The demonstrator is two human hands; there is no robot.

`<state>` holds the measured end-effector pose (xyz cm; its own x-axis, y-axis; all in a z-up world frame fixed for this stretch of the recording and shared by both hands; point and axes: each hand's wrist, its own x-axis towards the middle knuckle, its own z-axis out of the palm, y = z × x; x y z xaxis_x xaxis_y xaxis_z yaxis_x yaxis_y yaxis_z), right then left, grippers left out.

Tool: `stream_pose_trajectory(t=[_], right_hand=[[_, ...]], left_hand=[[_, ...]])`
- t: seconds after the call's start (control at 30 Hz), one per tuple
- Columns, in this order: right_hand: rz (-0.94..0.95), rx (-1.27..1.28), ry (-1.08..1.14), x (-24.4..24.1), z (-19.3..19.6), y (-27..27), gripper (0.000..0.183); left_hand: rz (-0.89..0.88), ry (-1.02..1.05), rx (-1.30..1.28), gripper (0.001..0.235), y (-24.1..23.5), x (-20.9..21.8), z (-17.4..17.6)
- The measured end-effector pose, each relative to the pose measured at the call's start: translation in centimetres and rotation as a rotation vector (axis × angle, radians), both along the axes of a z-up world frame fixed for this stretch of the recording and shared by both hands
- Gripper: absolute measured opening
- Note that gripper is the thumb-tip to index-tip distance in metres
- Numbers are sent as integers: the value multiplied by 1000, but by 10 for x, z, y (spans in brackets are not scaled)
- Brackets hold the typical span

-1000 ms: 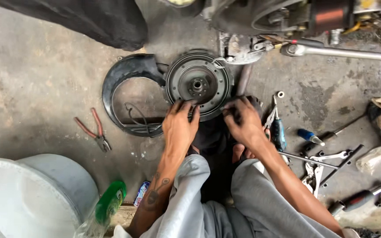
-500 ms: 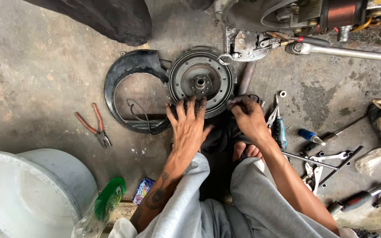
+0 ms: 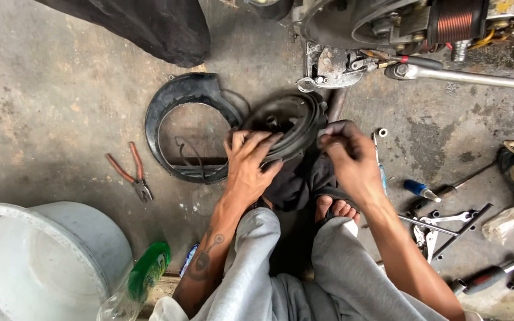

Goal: The person works on a disassembled motorcycle engine, using their hands to adjust small components and wires within the exposed cylinder head area. They also handle a fan-like metal part, placing it on the floor before returning to the engine.

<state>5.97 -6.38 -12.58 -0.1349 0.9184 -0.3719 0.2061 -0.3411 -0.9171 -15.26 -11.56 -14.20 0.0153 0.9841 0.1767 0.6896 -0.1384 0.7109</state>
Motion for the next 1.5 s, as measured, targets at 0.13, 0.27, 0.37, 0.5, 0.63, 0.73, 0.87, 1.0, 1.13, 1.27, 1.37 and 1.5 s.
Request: stream_pose_trajectory(t=[0.13, 0.27, 0.37, 0.5, 0.63, 0.73, 0.87, 1.0, 1.13, 1.27, 1.37, 1.5], right_hand=[[-32, 65, 209, -2, 14, 2, 6], [-161, -22, 8, -3, -61, -6, 10], [-139, -336, -19, -5, -111, -13, 26], [-173, -321, 103, -15, -112, 1, 20], [-20, -260, 48, -8, -137, -1, 13], [16, -267, 86, -7, -135, 3, 11], [36, -197, 71, -6, -128, 8, 8], [-8, -233, 105, 2, -138, -1, 6], [7, -184, 135, 9, -149, -7, 5], [-127, -167, 240, 14, -151, -13, 7], [-164, -144, 289, 22, -162, -15, 10], [-92, -102, 260, 29, -167, -19, 11]], left_hand=[[90, -268, -47, 23, -11, -9, -11], [384, -668, -301, 10, -21, -2, 4], [632, -826, -429, 13, -11, 5, 13], [837, -1134, -442, 15, -1, -17, -44], [777, -1026, -507, 23, -5, -38, -82], [802, -909, -540, 24, -5, -42, -91], [774, -784, -550, 29, -2, -44, -94], [750, -648, -545, 33, 2, -41, -80], [753, -603, -569, 36, 15, -27, -28], [749, -526, -606, 48, 17, -21, -18], [729, -519, -566, 44, 11, -16, -28], [684, -453, -603, 45, 12, -4, -13]])
